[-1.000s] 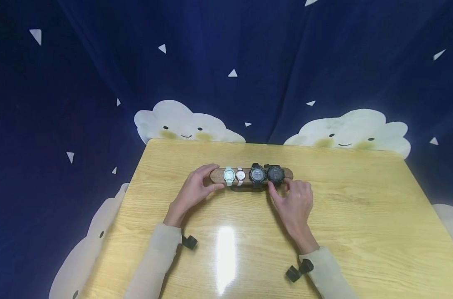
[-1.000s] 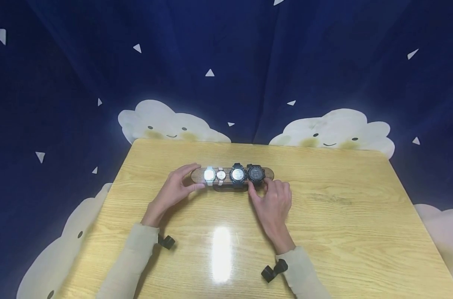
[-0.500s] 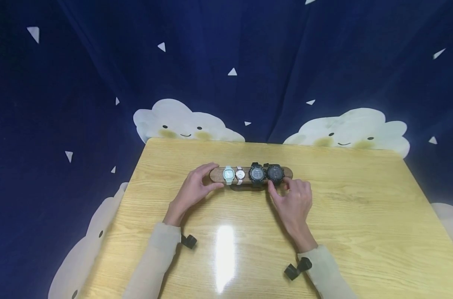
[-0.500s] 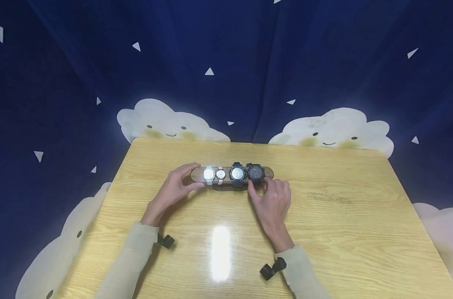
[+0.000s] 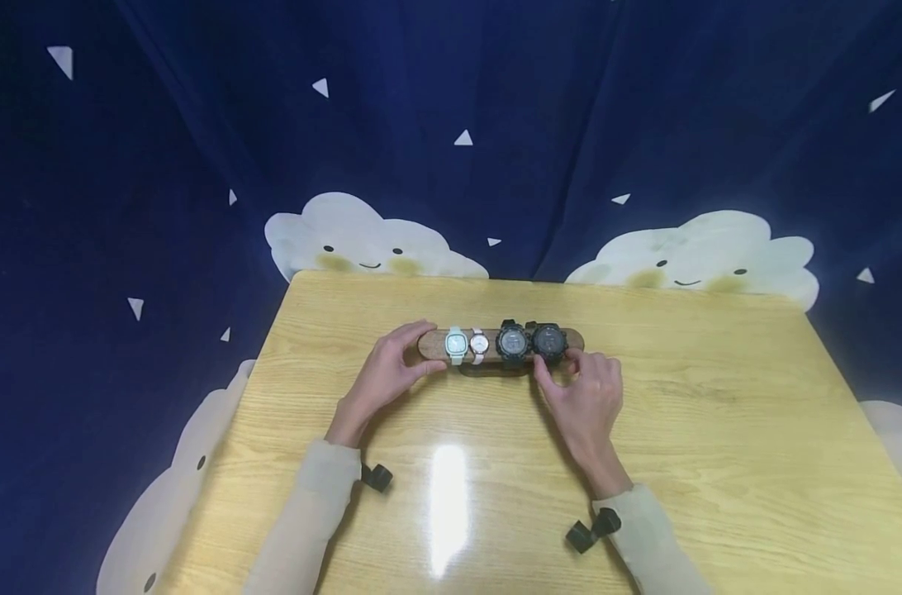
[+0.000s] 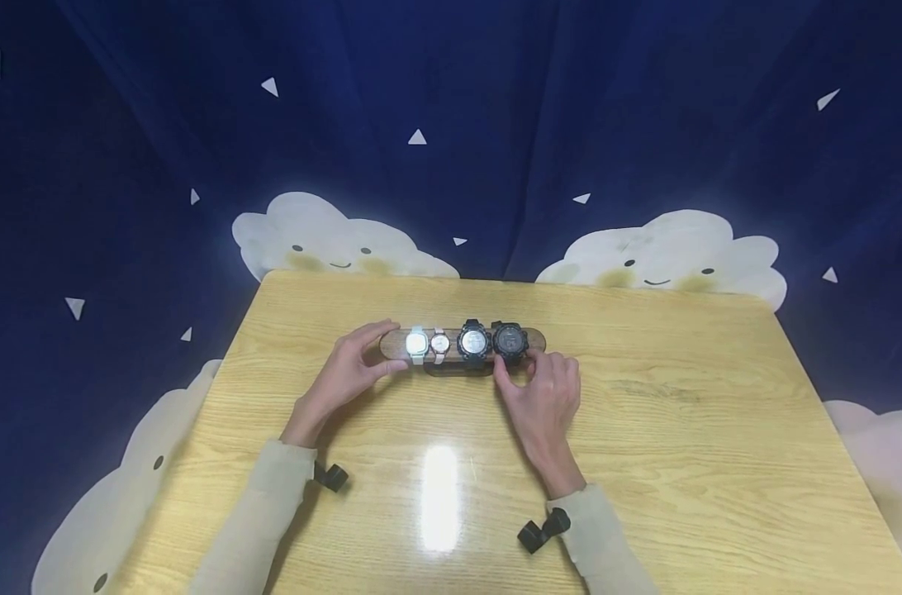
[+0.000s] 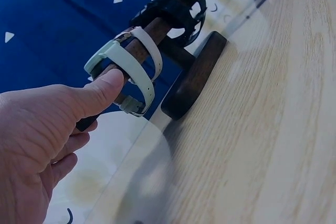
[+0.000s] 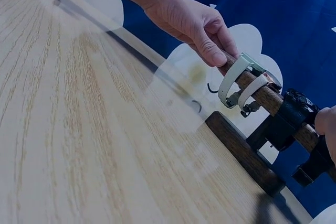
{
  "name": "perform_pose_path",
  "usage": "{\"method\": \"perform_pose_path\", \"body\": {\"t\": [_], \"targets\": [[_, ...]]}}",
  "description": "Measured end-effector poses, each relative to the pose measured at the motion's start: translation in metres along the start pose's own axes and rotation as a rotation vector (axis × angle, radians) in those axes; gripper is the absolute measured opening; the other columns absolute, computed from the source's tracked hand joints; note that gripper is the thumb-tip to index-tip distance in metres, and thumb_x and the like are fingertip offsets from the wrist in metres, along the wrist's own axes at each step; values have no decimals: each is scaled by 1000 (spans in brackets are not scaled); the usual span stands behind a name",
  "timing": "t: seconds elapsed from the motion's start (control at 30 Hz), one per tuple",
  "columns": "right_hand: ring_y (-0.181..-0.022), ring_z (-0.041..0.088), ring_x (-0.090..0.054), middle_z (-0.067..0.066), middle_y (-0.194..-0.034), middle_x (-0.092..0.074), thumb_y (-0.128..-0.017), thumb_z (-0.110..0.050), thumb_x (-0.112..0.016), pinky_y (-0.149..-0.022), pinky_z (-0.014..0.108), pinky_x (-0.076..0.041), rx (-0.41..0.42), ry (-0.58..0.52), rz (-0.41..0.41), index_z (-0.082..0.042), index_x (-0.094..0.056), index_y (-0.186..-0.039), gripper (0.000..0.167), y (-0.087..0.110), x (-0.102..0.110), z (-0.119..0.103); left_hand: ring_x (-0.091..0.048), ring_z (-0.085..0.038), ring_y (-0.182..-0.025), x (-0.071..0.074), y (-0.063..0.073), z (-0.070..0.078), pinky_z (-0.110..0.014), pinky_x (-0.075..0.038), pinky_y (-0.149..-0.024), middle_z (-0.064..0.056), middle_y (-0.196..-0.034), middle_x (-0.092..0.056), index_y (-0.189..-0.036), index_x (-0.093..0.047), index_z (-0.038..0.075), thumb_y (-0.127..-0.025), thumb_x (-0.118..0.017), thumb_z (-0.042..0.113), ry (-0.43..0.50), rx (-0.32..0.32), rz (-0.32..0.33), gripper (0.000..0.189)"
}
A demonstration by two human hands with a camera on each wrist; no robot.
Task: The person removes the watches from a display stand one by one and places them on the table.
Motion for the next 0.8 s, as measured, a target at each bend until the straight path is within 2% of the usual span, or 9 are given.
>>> {"method": "perform_pose_path", "body": {"t": [0.27, 0.5, 0.8], "targets": [[-77, 33, -47, 16, -78, -63, -81, -45, -86, -66, 35, -33, -1, -39, 13, 6, -73, -106, 58, -1, -3, 4, -49, -32, -145, 0, 0, -1, -50, -34, -124, -16, -154, -55, -146, -61, 15, -84, -87, 38, 0, -7, 3, 71], [-78, 34, -47, 19, -79, -64, -85, -47, -82, -67, 35, -33, 5, -49, -18, 7, -71, -107, 60, -2, -5, 5, -49, -31, -144, 0, 0, 0, -48, -35, -124, -15, -153, -55, -145, -61, 16, -85, -87, 36, 7, -4, 5, 69], [-78, 34, -48, 16, -79, -63, -86, -46, -82, -66, 35, -34, 17, -62, -10, 7, -71, -105, 57, -5, -5, 4, -49, -32, -144, 0, 0, 2, -50, -34, -124, -17, -153, -55, -145, -61, 16, -84, -88, 34, 13, 3, 7, 69]]}}
Point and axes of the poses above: each hand's wrist, its own y-axis away from the middle knuckle, its own x-axis out of the back of the hand, z = x × y, the point moved 1 cm from there along -y, towards the middle knuckle
